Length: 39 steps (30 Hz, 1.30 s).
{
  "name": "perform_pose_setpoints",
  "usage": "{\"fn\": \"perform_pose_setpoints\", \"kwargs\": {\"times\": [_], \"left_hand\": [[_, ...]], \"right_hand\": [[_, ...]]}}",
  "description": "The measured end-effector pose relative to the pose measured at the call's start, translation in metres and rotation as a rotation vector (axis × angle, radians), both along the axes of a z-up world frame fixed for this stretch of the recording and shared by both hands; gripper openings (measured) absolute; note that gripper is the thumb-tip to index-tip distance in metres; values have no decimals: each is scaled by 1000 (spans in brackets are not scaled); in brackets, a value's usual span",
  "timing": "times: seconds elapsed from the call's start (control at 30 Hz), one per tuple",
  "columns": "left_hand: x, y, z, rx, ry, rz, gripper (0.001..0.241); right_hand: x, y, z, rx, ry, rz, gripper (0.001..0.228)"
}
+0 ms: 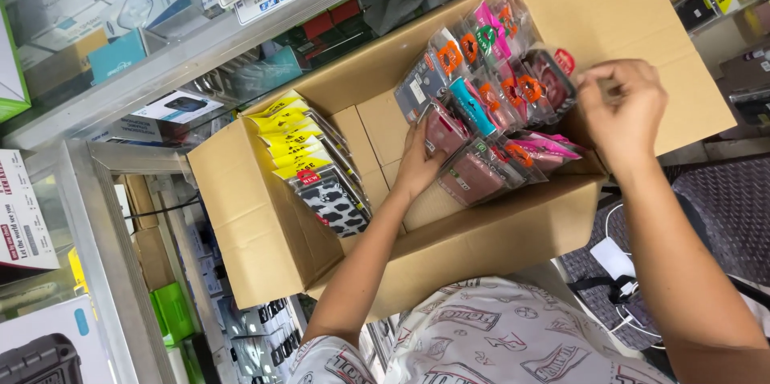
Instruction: The person repeatedly picks up packaged phone cases from a cardboard box, turns them over, and places them back into the box. The person handles multiple cases of different colors and designs, including pink, purple, and black, and arranges them within the box.
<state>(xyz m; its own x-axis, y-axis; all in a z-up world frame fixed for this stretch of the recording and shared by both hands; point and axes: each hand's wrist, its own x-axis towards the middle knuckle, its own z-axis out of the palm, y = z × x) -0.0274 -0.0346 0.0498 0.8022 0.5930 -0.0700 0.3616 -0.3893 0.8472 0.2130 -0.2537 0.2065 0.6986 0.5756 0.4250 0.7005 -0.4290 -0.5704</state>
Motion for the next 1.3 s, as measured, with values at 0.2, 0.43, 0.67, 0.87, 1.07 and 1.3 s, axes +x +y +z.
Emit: {"fn": "perform_pose_setpoints", "kwargs": {"times": [0.2,0.43,0.67,0.87,1.07,1.3], "left_hand": [[-1,-27,96,-137,-106,89,77],[-10,-55,163,-35,-381,99,68],[-43,-62,239,-290,-607,1,81],[-86,-66,202,-595,-659,153,37],[-121,-56,181,-646,-709,360,31],[-160,-45,185,-511,-707,438,31]], "right_hand": [[-9,-8,33,385,196,110,11],[-53,-16,71,684,67,190,9],[-138,16,117,753,277,398,19],[-173,36,90,668,552,524,14],[-179,68,84,251,715,680,42],[-189,99,36,67,559,854,29]]}}
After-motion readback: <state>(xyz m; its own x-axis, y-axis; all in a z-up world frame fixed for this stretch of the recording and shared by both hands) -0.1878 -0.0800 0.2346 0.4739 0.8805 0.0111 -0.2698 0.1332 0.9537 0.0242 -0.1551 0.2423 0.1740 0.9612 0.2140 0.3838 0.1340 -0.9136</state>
